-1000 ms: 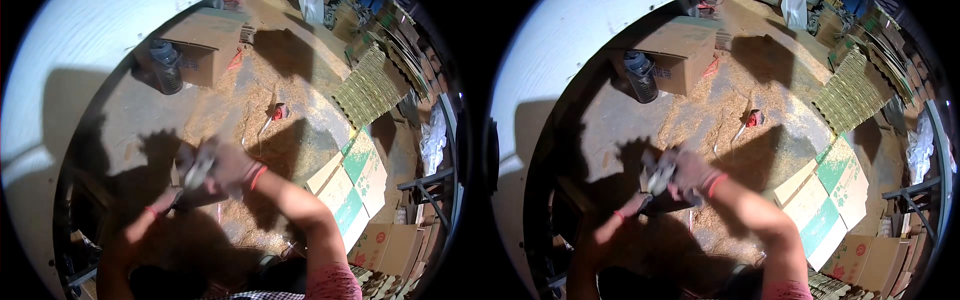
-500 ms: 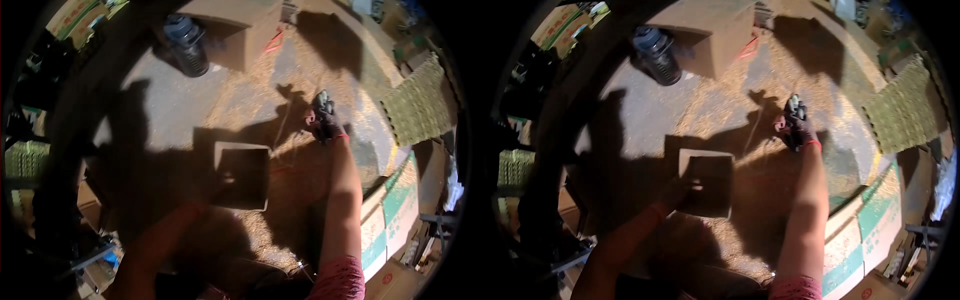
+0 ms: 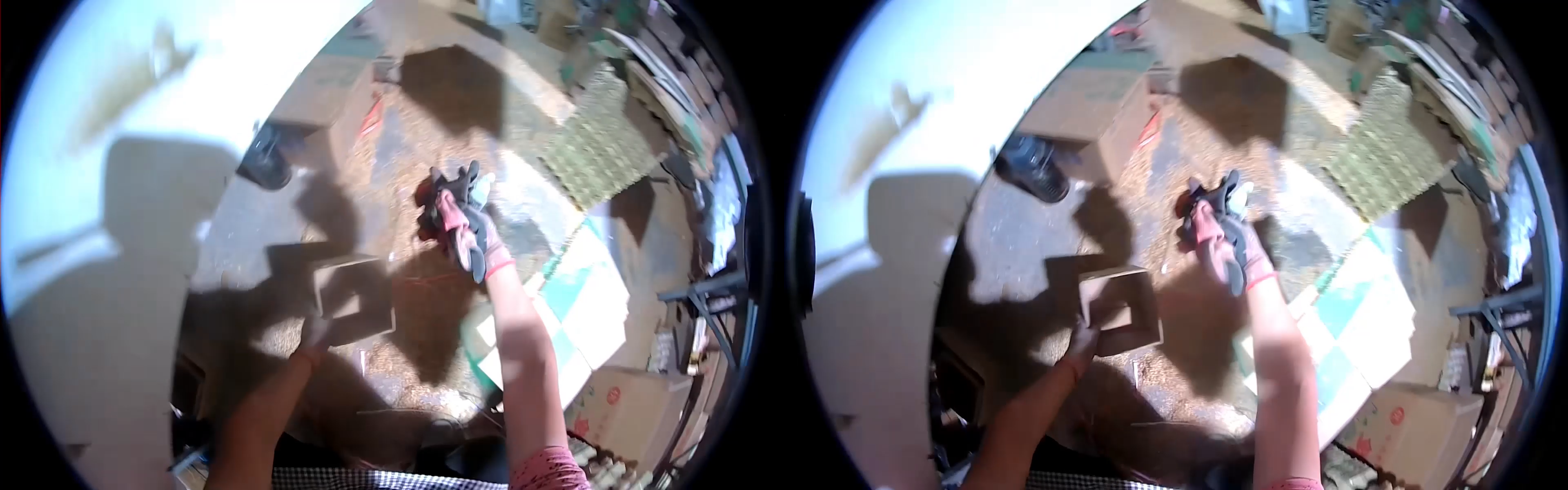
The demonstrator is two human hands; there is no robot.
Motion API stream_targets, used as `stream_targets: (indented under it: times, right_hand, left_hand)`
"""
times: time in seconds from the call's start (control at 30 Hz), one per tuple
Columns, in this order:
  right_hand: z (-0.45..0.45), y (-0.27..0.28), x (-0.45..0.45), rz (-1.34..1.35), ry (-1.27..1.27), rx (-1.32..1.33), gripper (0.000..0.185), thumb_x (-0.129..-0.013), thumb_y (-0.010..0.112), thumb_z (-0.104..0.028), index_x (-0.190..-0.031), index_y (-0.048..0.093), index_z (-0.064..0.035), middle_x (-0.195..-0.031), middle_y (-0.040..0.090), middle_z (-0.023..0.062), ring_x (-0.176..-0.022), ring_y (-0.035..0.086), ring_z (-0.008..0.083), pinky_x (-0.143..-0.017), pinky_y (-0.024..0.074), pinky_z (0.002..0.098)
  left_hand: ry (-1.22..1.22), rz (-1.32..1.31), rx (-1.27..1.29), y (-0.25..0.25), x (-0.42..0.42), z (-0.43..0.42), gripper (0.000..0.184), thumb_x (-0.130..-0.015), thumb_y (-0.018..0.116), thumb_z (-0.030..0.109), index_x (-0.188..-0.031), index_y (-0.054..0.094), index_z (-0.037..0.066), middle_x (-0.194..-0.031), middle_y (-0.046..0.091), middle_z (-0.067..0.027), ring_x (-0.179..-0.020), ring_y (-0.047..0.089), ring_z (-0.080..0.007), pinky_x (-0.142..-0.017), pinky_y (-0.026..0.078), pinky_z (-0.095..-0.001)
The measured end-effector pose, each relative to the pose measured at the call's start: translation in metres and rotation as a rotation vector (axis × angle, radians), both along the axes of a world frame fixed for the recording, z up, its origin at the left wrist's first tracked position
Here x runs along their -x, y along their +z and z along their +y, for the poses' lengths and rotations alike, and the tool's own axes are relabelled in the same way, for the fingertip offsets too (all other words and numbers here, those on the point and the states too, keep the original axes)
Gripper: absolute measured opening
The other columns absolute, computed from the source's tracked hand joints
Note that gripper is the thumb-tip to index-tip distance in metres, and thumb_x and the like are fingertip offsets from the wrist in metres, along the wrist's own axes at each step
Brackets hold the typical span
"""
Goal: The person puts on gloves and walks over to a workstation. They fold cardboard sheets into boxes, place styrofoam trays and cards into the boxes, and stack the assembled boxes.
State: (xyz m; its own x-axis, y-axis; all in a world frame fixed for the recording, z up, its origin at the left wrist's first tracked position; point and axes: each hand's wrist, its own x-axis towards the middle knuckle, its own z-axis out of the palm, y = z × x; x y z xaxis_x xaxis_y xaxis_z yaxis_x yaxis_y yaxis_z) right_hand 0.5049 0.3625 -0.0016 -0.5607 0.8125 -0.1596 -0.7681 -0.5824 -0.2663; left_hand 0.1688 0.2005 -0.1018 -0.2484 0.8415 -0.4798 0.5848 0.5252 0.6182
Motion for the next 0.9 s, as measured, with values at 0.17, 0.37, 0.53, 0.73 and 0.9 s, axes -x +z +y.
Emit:
stream_targets:
  times: [0.17, 0.37, 0.53, 0.73, 0.9]
  right_hand:
    - [-0.117, 0.197, 0.011, -0.321, -0.393, -0.139, 0.055, -0.092, 0.058, -0.036, -0.137, 0.042, -0.0099, -0.125, 0.053, 0.0093, -0.103, 0.056, 0.026, -0.088, 0.0473, 0.038]
    - [-0.194, 0.345, -0.026, -0.188, -0.555, 0.029, 0.064, -0.09, 0.058, -0.043, -0.141, 0.035, -0.0098, -0.129, 0.05, 0.0126, -0.106, 0.055, 0.0284, -0.08, 0.0498, 0.0411]
    - [-0.246, 0.485, -0.061, -0.275, -0.579, -0.081, 0.067, -0.09, 0.057, -0.045, -0.141, 0.033, -0.0097, -0.131, 0.049, 0.0133, -0.108, 0.054, 0.028, -0.079, 0.0499, 0.0423]
    - [-0.298, 0.595, -0.07, -0.453, -0.56, -0.039, 0.063, -0.089, 0.058, -0.044, -0.136, 0.039, -0.0049, -0.123, 0.051, 0.0103, -0.106, 0.053, 0.0205, -0.081, 0.0494, 0.0358]
    - [-0.35, 0.593, -0.092, -0.437, -0.436, 0.077, 0.054, -0.092, 0.055, -0.037, -0.133, 0.043, -0.0038, -0.118, 0.054, 0.0096, -0.102, 0.055, 0.0202, -0.084, 0.0499, 0.0339]
  left_hand:
    - [-0.171, 0.336, -0.606, 0.183, -0.022, -0.017, 0.089, -0.076, 0.068, 0.015, -0.148, 0.015, 0.002, -0.149, 0.019, -0.0272, -0.137, 0.022, -0.0423, -0.112, 0.024, -0.0427]
    - [-0.475, 0.412, -0.865, 0.368, -0.054, -0.032, 0.081, -0.076, 0.07, 0.022, -0.142, 0.028, 0.001, -0.145, 0.022, -0.029, -0.133, 0.025, -0.0474, -0.11, 0.024, -0.0531]
    - [-0.467, 0.582, -1.22, 0.483, -0.07, 0.01, 0.077, -0.077, 0.067, 0.018, -0.144, 0.031, 0.009, -0.142, 0.031, -0.0261, -0.13, 0.033, -0.0453, -0.104, 0.03, -0.0557]
    - [-0.3, 0.479, -0.612, 0.623, -0.093, 0.05, 0.091, -0.072, 0.065, 0.007, -0.15, 0.02, 0.019, -0.149, 0.019, -0.0223, -0.134, 0.026, -0.042, -0.107, 0.027, -0.0482]
    - [0.146, -0.451, -0.249, 0.583, -0.037, 0.048, 0.07, -0.075, 0.057, 0.002, -0.14, 0.031, 0.008, -0.12, 0.05, -0.0152, -0.11, 0.05, -0.0239, -0.088, 0.042, -0.0315]
